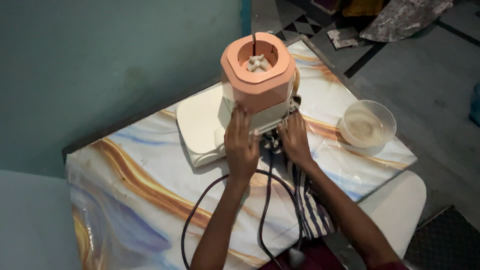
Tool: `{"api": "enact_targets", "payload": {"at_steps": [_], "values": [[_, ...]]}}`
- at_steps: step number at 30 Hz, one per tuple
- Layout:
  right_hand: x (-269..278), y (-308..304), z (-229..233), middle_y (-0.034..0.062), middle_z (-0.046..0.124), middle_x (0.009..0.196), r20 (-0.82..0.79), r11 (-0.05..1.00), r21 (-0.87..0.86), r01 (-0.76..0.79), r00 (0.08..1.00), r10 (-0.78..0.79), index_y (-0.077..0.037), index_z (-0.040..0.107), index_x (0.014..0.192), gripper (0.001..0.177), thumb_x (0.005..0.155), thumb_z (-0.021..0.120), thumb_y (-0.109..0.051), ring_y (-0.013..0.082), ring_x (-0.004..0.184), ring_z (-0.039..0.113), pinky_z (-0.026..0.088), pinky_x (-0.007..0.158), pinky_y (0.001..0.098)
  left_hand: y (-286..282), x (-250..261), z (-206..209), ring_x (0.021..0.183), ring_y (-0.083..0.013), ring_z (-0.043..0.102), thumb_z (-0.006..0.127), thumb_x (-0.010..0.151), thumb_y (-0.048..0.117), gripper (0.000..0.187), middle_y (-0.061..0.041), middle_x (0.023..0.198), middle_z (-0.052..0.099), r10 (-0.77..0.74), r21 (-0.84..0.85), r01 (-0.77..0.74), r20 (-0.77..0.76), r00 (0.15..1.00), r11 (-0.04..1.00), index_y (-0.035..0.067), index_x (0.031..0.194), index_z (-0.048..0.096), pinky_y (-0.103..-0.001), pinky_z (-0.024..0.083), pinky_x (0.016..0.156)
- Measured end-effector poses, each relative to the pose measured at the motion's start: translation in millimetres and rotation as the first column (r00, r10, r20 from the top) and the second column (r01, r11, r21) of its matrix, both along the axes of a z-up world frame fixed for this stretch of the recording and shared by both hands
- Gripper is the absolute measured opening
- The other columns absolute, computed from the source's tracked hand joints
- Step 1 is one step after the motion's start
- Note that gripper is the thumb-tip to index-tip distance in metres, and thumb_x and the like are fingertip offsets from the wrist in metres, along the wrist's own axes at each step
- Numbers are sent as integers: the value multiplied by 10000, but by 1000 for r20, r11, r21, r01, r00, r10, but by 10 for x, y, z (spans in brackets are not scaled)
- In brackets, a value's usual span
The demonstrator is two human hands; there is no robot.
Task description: The person uses a striped cloth to wipe the exterior and top opening of a small pink and white kitchen appliance. They repeatedly rub the surfaces and handle the cloth while the appliance sits on a patterned table.
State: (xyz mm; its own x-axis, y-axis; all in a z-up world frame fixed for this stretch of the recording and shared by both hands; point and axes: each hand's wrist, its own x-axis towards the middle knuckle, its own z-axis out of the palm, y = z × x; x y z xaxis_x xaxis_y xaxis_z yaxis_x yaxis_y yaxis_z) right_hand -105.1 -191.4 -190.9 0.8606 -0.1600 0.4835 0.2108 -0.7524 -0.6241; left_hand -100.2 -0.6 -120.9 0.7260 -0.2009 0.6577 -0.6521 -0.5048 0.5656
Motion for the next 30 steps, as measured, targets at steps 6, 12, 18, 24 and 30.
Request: {"api": "enact_targets", "payload": {"at_steps": [6, 12, 18, 24, 30], "values": [[-19, 106, 37, 309, 463, 1435, -318, 980, 1, 198, 929, -187, 75, 419, 1422, 698, 1037, 451, -507, 472, 1378, 414, 321, 1154, 552, 50, 23, 27, 1531, -353, 420, 520, 1044, 124, 513, -172, 1671, 377, -39, -59, 37, -28, 999, 998, 55, 1550, 478, -460, 382, 1217], [-83, 585, -458, 405, 423, 1422, 38, 796, -534, 285, 949, -314, 86, 410, 1349, 684, 1013, 488, -504, 534, 1380, 345, 156, 1125, 648, 102, 42, 69, 1510, -394, 432, 510, 1026, 93, 497, -193, 1649, 392, -116, -113, 113, -27, 993, 987, 16, 1518, 494, -441, 411, 1204], [-322, 1147, -393, 329, 411, 1382, -76, 919, -388, 67, 992, -104, 53, 464, 1453, 734, 824, 626, -288, 546, 1306, 379, 208, 1119, 647, 208, 83, 92, 1470, -354, 496, 475, 1017, 108, 484, -188, 1593, 484, -163, -206, 143, -81, 983, 968, 21, 1490, 534, -428, 430, 1195], [-402, 1052, 294, 259, 510, 1300, -11, 987, -103, -125, 992, 125, 1, 563, 1324, 628, 737, 750, -122, 460, 1152, 546, 461, 957, 525, 560, 241, 166, 1430, -353, 528, 454, 1058, 146, 432, -173, 1532, 562, -53, -198, 32, -100, 994, 980, 20, 1456, 568, -431, 396, 1193], [-242, 1157, 908, 212, 580, 1275, 164, 976, 7, -215, 964, 211, 14, 609, 1297, 368, 931, 642, -9, 366, 1052, 648, 550, 869, 432, 963, 362, 275, 1417, -341, 550, 414, 1097, 161, 405, -160, 1487, 603, 99, -302, -113, -61, 993, 947, 32, 1434, 598, -430, 409, 1193]]}}
